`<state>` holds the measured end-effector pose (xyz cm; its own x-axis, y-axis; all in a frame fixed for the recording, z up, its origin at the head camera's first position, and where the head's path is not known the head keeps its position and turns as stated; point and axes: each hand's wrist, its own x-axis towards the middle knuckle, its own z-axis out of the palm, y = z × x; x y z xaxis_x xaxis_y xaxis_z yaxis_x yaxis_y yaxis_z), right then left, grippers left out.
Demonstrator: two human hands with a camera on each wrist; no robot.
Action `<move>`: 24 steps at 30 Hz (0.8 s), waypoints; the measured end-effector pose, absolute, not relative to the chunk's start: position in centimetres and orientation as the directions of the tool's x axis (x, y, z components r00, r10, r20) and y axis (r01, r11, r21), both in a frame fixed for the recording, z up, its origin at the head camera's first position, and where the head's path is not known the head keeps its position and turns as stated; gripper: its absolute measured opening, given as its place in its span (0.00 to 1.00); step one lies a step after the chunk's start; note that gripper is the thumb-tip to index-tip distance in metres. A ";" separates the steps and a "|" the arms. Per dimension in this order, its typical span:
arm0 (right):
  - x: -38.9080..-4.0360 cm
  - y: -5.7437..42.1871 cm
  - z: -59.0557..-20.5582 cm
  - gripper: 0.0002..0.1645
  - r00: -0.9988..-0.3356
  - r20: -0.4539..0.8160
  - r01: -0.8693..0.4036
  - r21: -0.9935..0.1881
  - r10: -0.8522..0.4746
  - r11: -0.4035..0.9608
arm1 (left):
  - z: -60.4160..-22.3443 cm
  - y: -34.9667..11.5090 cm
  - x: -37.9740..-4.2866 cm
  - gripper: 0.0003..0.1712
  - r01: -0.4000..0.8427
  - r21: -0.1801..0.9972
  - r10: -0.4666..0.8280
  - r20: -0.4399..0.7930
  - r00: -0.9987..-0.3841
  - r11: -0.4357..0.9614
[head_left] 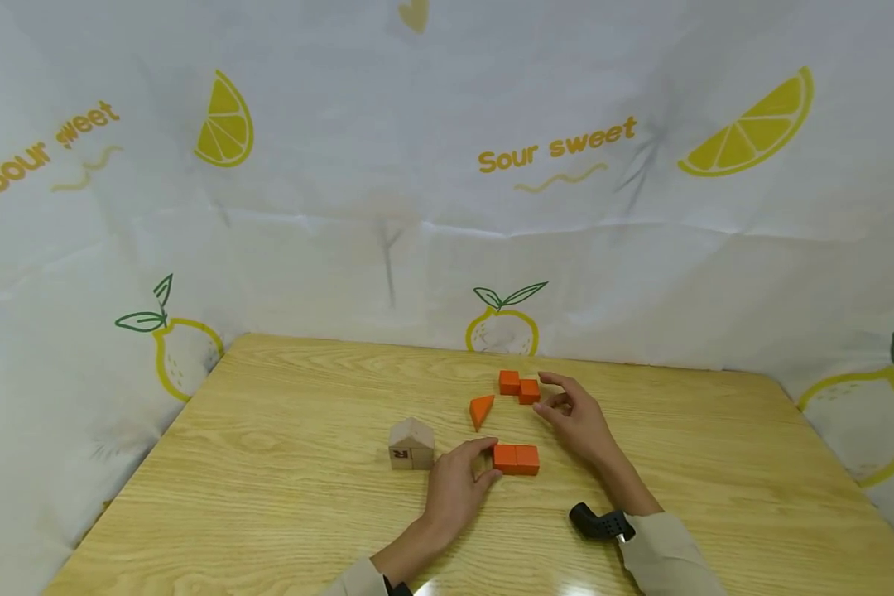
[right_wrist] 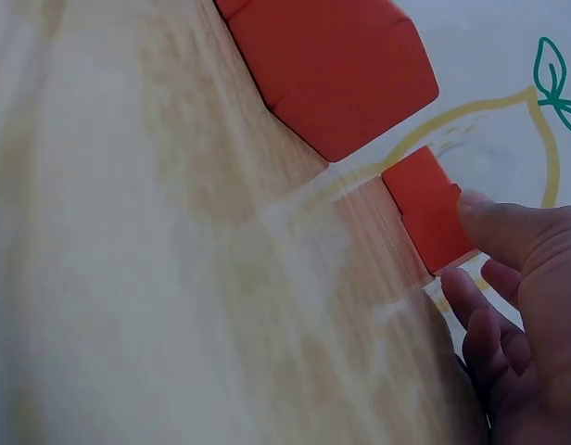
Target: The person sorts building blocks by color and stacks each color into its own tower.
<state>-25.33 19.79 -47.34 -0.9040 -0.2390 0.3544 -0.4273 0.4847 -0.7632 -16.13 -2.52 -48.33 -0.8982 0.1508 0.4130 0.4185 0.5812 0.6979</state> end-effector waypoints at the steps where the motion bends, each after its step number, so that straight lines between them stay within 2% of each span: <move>1: -25.4 19.7 -47.3 0.30 -0.904 0.351 -0.427 -0.760 -0.243 0.491 | -48.3 -2.5 -16.1 0.25 0.421 0.695 0.151 0.416 -0.897 0.583; 24: -25.7 19.0 -47.5 0.23 -0.933 0.322 -0.356 -0.745 -0.164 0.564 | -48.4 -2.5 -16.1 0.24 0.414 0.692 0.148 0.411 -0.899 0.591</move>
